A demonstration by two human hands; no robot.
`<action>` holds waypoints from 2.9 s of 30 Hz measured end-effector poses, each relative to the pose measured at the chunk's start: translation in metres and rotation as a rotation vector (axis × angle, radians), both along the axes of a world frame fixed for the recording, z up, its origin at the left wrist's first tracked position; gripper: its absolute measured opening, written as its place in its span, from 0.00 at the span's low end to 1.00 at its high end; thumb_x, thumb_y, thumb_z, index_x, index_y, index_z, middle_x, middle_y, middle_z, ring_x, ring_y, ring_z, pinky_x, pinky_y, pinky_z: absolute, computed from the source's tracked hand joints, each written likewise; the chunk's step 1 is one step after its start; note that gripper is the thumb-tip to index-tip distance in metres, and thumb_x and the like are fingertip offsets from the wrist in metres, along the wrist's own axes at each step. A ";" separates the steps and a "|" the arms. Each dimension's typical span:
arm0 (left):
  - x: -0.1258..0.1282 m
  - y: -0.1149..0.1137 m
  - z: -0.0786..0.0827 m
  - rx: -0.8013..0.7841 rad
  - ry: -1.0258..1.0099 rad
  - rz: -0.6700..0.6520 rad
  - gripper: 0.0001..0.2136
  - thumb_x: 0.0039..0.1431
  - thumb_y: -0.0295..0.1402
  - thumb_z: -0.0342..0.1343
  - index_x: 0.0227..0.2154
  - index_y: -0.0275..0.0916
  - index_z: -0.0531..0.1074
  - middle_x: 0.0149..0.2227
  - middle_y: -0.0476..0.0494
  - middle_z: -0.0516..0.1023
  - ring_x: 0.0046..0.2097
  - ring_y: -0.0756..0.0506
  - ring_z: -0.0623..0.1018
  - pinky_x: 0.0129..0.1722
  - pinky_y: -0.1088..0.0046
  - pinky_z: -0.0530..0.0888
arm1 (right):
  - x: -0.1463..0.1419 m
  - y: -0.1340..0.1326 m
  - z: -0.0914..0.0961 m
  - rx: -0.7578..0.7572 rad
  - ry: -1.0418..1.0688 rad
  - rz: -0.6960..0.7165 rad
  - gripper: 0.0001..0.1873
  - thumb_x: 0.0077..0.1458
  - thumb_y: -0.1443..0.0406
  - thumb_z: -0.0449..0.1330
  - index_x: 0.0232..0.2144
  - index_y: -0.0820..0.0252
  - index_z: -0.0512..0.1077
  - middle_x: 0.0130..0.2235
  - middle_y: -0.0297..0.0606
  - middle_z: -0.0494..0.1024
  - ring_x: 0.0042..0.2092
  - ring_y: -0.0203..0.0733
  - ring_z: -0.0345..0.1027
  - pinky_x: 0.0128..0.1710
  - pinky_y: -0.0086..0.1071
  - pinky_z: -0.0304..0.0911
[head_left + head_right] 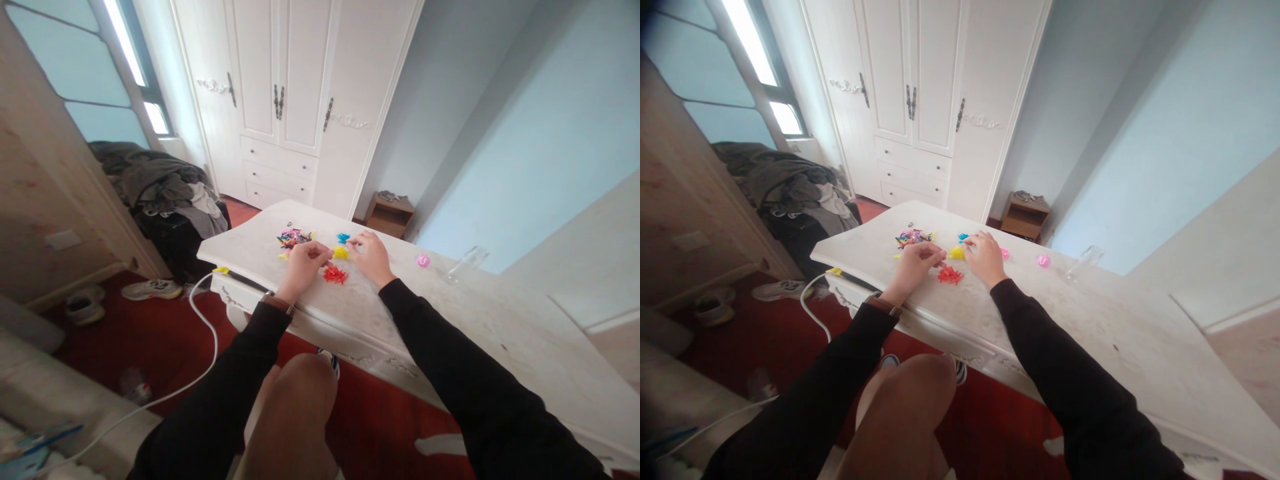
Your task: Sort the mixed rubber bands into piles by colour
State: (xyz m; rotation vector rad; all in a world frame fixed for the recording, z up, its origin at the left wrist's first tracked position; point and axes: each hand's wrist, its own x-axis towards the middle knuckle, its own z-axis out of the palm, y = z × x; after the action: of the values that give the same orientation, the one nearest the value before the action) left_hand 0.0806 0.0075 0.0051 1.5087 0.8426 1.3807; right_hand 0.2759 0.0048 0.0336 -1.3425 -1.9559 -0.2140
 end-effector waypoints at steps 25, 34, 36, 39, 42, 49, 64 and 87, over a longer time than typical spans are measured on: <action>-0.003 0.002 0.000 -0.015 -0.042 -0.104 0.22 0.45 0.52 0.71 0.25 0.35 0.78 0.23 0.45 0.79 0.25 0.50 0.76 0.29 0.74 0.74 | -0.014 -0.019 -0.004 -0.105 0.239 0.308 0.07 0.61 0.60 0.64 0.34 0.57 0.78 0.34 0.37 0.76 0.37 0.42 0.71 0.37 0.35 0.66; -0.003 0.003 -0.001 0.010 -0.038 -0.114 0.21 0.46 0.50 0.71 0.24 0.35 0.77 0.24 0.45 0.79 0.26 0.50 0.76 0.29 0.74 0.74 | -0.016 -0.020 -0.004 -0.122 0.292 0.317 0.12 0.62 0.57 0.63 0.30 0.57 0.77 0.32 0.36 0.75 0.35 0.41 0.70 0.37 0.35 0.65; -0.003 0.002 -0.001 0.005 -0.046 -0.118 0.21 0.46 0.51 0.71 0.25 0.35 0.77 0.25 0.45 0.79 0.26 0.50 0.76 0.30 0.74 0.75 | -0.016 -0.020 -0.004 -0.112 0.303 0.311 0.11 0.61 0.58 0.63 0.29 0.57 0.76 0.32 0.36 0.75 0.35 0.41 0.70 0.37 0.35 0.65; -0.003 -0.001 0.002 -0.001 -0.074 -0.110 0.21 0.48 0.51 0.70 0.28 0.35 0.78 0.29 0.43 0.82 0.26 0.50 0.78 0.30 0.74 0.76 | -0.016 -0.020 -0.004 -0.097 0.332 0.284 0.10 0.60 0.59 0.63 0.29 0.57 0.76 0.32 0.36 0.75 0.34 0.41 0.69 0.36 0.35 0.64; -0.003 -0.003 0.005 -0.013 -0.078 -0.101 0.20 0.50 0.48 0.69 0.33 0.35 0.78 0.32 0.42 0.83 0.27 0.50 0.79 0.30 0.73 0.77 | -0.015 -0.019 -0.004 -0.096 0.344 0.256 0.09 0.59 0.60 0.63 0.28 0.57 0.76 0.32 0.36 0.76 0.34 0.41 0.69 0.36 0.35 0.64; -0.001 -0.001 0.002 0.019 -0.054 -0.071 0.14 0.50 0.41 0.69 0.28 0.36 0.76 0.31 0.45 0.81 0.26 0.51 0.78 0.29 0.74 0.77 | -0.015 -0.019 -0.004 -0.098 0.345 0.232 0.08 0.57 0.61 0.63 0.28 0.57 0.75 0.31 0.36 0.76 0.33 0.41 0.68 0.36 0.35 0.64; 0.002 -0.001 0.003 -0.053 -0.024 0.013 0.02 0.50 0.26 0.58 0.24 0.37 0.73 0.24 0.48 0.78 0.27 0.48 0.82 0.31 0.75 0.76 | 0.019 -0.002 0.018 0.092 0.450 -0.110 0.06 0.49 0.69 0.60 0.22 0.56 0.69 0.29 0.33 0.73 0.34 0.42 0.67 0.40 0.38 0.63; 0.003 -0.004 0.001 -0.041 0.088 -0.004 0.04 0.54 0.28 0.57 0.27 0.36 0.76 0.25 0.48 0.78 0.22 0.50 0.78 0.25 0.76 0.72 | 0.114 0.022 -0.013 -0.219 0.554 -0.358 0.05 0.41 0.63 0.66 0.24 0.60 0.76 0.27 0.39 0.79 0.31 0.44 0.70 0.36 0.37 0.65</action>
State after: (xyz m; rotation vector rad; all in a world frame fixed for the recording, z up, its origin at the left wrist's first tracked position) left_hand 0.0836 0.0039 0.0061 1.5479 0.9172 1.2943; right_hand 0.3900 0.0266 0.0211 -1.6761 -1.2984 0.1955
